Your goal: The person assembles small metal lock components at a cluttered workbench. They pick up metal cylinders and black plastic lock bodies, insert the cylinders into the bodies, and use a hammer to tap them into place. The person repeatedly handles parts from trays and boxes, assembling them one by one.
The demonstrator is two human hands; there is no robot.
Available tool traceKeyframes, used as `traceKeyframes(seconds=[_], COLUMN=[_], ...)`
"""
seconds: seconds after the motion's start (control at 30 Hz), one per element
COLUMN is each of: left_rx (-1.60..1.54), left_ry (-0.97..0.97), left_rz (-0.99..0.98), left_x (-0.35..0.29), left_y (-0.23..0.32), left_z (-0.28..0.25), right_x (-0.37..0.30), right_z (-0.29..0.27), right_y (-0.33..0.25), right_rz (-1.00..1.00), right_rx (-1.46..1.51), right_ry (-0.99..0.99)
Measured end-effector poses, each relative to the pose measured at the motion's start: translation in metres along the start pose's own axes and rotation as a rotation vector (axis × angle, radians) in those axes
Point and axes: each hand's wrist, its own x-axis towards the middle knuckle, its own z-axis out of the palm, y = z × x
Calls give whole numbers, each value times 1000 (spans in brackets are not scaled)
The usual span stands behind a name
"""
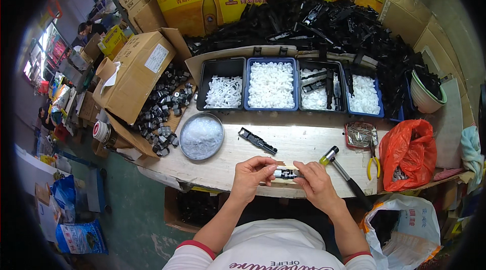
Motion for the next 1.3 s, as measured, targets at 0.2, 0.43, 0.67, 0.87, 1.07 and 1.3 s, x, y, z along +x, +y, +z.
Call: traceKeyframes(seconds=[0.2,0.43,0.67,0.87,1.07,1.3], left_rx=[36,34,58,9,-48,419], left_ry=[10,-5,-25,-24,-93,-97], left_rz=[19,5,-104,-226,-426,-2], left_x=[1,2,5,6,13,9], left_y=[-4,-6,-2,0,-1,-9], left_z=[2,8,9,12,12,13], right_x=[-3,-2,-1,-5,-6,-25], right_z=[2,0,-1,-3,-2,-20], right_y=[2,3,2,5,4,23], right_rz=[9,-49,-160,-202,-236,229], right_rx=[42,-10,-182,-237,-171,257], right_ry=[60,126,123,94,57,106])
